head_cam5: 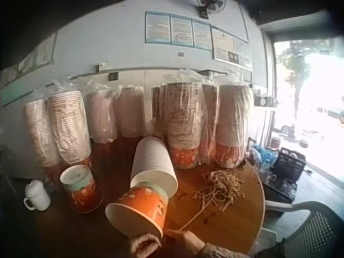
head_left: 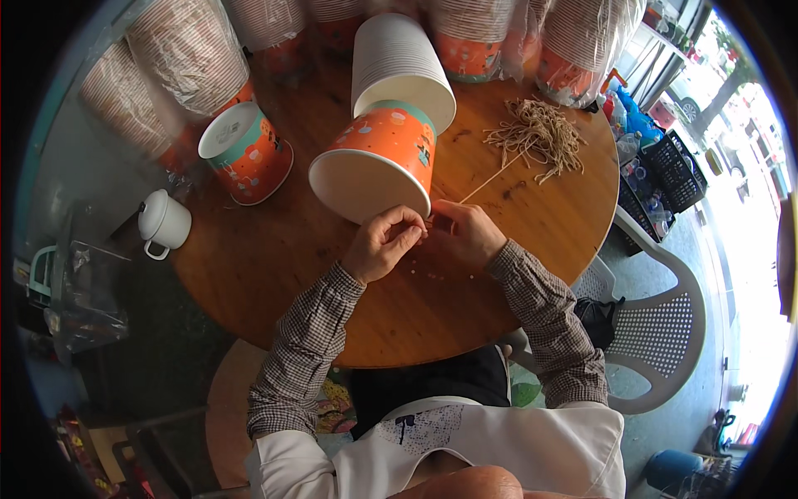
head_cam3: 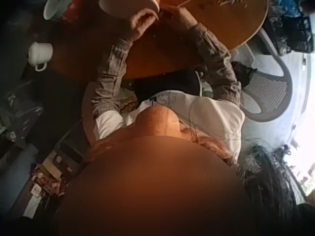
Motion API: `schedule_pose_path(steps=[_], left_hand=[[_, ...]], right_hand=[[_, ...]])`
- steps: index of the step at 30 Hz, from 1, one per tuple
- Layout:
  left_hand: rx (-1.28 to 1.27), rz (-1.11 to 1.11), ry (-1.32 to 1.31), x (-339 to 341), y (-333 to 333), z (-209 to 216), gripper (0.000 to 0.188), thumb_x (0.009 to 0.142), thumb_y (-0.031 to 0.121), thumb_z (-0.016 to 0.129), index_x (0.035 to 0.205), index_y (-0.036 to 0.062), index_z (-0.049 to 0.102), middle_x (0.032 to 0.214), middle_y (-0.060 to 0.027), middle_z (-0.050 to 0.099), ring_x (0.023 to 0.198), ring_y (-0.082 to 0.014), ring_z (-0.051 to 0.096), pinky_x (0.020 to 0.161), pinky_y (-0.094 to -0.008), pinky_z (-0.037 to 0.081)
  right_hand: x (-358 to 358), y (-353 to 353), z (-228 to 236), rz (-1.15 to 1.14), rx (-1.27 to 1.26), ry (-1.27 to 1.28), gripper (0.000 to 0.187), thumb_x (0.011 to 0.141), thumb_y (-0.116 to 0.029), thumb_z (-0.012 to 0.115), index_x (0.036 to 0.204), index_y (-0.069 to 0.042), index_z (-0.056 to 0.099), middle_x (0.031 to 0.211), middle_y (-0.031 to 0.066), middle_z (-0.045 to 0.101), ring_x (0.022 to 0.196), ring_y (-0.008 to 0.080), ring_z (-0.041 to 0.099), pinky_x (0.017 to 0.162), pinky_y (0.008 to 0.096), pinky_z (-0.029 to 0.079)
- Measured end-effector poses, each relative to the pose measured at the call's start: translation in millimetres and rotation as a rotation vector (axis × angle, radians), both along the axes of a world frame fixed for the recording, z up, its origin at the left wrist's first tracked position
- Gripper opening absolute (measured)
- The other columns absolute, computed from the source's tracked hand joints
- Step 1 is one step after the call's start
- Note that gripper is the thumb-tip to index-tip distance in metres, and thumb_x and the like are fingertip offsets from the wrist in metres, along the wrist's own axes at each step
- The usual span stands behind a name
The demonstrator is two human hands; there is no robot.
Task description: Attaching string handles to paper bowls by threading them through holes and tying knots.
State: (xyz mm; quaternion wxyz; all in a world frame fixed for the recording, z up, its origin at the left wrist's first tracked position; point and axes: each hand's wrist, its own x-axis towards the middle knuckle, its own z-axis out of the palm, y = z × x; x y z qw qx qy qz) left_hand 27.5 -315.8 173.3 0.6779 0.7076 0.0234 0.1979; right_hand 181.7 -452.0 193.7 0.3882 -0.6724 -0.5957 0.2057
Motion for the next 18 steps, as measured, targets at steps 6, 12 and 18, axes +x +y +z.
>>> schedule_pose_path(steps=[6, 12, 18], left_hand=[[0.338, 0.123, 0.017, 1.1, -0.8, 1.0, 0.007, 0.092, 0.004, 0.058, 0.097, 0.0010, 0.061, 0.088, -0.0011, 0.062, 0.079, -0.0067, 0.058, 0.073, -0.0222, 0.049], [0.373, 0.501, -0.018, 34.7, 7.9, -8.5, 0.008, 0.088, 0.001, 0.063, 0.096, 0.0017, 0.065, 0.087, -0.0039, 0.067, 0.081, -0.0095, 0.062, 0.074, -0.0240, 0.051], [0.178, 0.578, -0.012, 46.1, 21.8, -7.3, 0.010, 0.090, 0.009, 0.065, 0.096, 0.0007, 0.065, 0.085, -0.0039, 0.067, 0.074, -0.0110, 0.063, 0.067, -0.0247, 0.053]], right_hand=[[2.4, 7.8, -4.5, -0.075, 0.205, -0.204, 0.035, 0.076, -0.021, 0.068, 0.108, -0.008, 0.061, 0.090, 0.0158, 0.068, 0.081, 0.0365, 0.065, 0.068, 0.0427, 0.053], [31.8, 43.1, -15.0, -0.187, 0.104, -0.230, 0.024, 0.082, -0.024, 0.064, 0.102, -0.012, 0.063, 0.076, 0.0142, 0.067, 0.073, 0.0359, 0.065, 0.064, 0.0447, 0.051], [57.7, 52.7, -13.9, -0.108, 0.076, -0.031, 0.021, 0.084, -0.022, 0.064, 0.092, -0.003, 0.065, 0.079, 0.0156, 0.067, 0.073, 0.0297, 0.067, 0.066, 0.0387, 0.051]])
